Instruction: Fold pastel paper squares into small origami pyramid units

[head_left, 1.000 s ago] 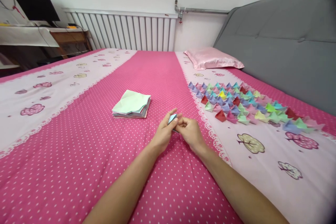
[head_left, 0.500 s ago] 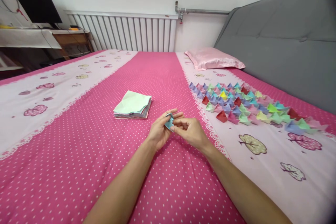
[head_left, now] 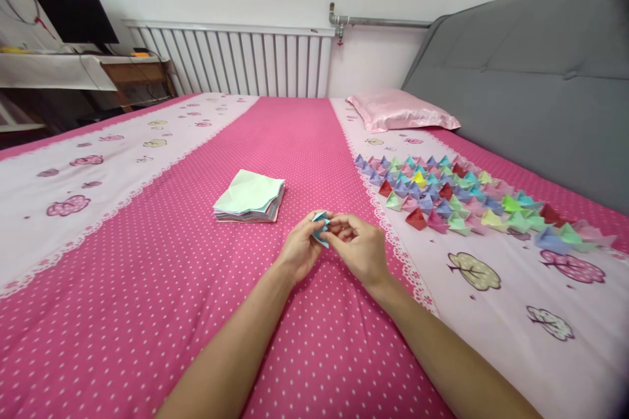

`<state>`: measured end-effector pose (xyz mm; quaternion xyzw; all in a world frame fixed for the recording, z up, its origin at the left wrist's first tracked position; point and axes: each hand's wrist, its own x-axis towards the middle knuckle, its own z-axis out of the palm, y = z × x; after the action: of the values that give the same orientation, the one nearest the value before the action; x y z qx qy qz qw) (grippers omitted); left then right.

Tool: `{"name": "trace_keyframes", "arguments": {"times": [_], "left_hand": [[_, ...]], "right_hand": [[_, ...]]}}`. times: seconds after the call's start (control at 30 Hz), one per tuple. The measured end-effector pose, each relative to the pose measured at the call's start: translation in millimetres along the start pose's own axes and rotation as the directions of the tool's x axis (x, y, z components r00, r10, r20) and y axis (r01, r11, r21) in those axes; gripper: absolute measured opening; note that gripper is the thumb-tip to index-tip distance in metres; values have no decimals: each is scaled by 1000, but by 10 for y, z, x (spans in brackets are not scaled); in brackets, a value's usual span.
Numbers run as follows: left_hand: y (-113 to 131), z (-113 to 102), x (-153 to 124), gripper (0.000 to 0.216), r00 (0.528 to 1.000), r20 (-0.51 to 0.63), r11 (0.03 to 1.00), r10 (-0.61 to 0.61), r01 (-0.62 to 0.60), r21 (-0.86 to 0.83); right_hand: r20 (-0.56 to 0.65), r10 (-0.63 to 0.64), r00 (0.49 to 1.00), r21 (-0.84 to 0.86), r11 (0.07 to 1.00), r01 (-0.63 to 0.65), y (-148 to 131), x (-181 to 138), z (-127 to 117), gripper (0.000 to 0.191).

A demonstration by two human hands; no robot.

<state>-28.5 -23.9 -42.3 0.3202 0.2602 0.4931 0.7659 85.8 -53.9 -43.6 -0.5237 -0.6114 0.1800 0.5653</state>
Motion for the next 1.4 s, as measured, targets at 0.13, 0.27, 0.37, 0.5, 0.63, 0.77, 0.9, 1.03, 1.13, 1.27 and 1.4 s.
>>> {"name": "trace_keyframes", "arguments": {"times": [0.13,0.27,0.37,0.5,0.63,0.77,0.9,1.03,1.13,1.27,1.4], "left_hand": [[-1,9,6,15,999,33,1000,6,-7,7],[14,40,6,15,999,39,1000,5,-6,8],[29,67,-5,14,1000,24,1000,0,0,-6],[45,76,-17,17,1000,-3,999,-19,19,-29],[57,43,-8,21,999,-20,997,-50,49,-57],[37,3,8,22,998,8,997,-55,55,-57],[-14,-23,13,21,999,33,999,-39,40,-6],[-48,-19,3,24,998,53,999,-34,33,15],[-70,1,-15,25,995,92,998,-28,23,53],[-110,25,-31,31,993,113,996,-16,5,92],[-141,39,-35,36,996,88,999,-25,21,50]], "right_hand": [[35,-89,995,-13,996,89,-22,3,-23,27],[62,-183,981,-79,979,187,-41,5,-46,29],[78,-212,974,-87,972,218,-51,8,-57,26],[140,-225,964,-99,966,240,-65,20,-74,25],[130,-193,972,-114,971,208,-52,25,-73,16],[117,-135,984,-72,987,144,-28,17,-46,11],[110,-28,994,-22,999,31,-17,9,-24,11],[109,1,994,-60,998,6,3,11,-22,8],[88,43,995,-130,991,-32,32,13,-23,8],[51,108,993,-121,988,-101,48,16,-25,12],[54,138,989,-1,990,-138,18,26,-24,15]]}}
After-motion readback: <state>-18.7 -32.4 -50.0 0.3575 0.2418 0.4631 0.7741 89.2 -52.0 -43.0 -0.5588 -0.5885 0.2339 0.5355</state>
